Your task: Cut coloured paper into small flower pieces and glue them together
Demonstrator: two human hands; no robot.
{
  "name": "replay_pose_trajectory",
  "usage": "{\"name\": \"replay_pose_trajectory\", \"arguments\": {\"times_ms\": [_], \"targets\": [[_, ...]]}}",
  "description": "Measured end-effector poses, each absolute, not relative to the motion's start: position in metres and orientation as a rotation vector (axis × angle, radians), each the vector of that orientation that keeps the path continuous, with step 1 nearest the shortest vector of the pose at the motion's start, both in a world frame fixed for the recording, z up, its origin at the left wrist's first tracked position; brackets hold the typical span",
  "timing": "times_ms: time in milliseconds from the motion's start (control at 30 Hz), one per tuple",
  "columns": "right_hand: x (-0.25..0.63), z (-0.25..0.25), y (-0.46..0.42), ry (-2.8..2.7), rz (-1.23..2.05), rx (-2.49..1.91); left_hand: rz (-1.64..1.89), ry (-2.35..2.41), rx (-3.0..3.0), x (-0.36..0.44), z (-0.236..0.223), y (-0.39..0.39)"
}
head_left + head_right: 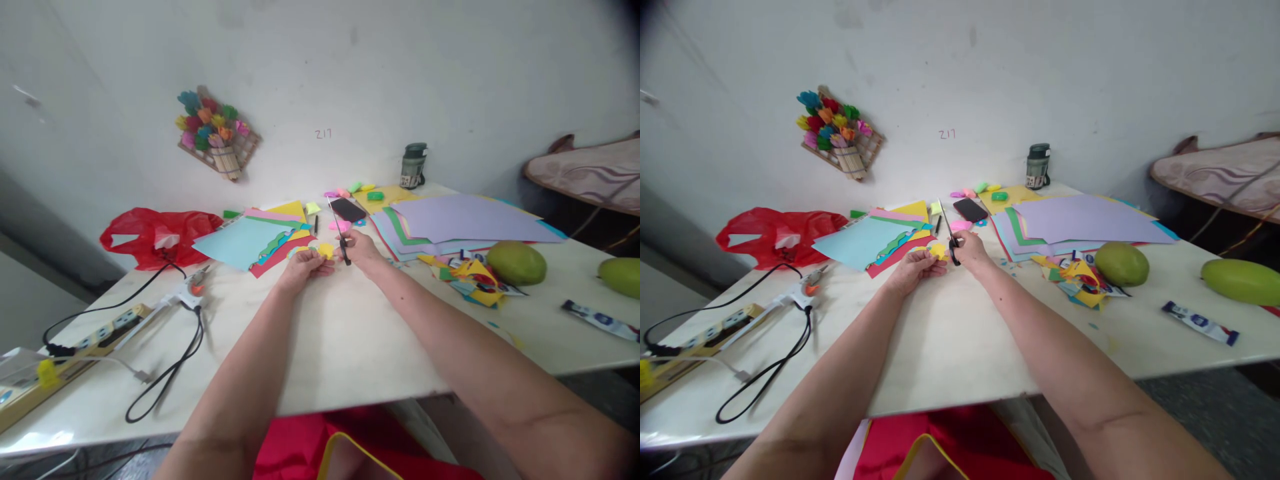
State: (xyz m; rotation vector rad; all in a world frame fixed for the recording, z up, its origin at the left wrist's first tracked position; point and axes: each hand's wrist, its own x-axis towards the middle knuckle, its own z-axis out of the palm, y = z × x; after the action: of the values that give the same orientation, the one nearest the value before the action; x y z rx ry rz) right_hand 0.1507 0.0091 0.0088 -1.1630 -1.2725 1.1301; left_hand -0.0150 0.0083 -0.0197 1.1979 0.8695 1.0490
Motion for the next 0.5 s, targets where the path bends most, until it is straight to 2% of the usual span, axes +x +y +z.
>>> {"name": "replay_pose_trajectory", "arguments": {"times_ms": [200,500], "targets": [[0.159,0.010,0.006,-1.282,1.213,-1.146,1.193,0.882,1.210,-0.017,-0.021,0.010],[0.180,0.009,0.008,-1.664,1.258,-1.181,1.284,0.915,1.159,-0.021,-0.021,0.013]]}}
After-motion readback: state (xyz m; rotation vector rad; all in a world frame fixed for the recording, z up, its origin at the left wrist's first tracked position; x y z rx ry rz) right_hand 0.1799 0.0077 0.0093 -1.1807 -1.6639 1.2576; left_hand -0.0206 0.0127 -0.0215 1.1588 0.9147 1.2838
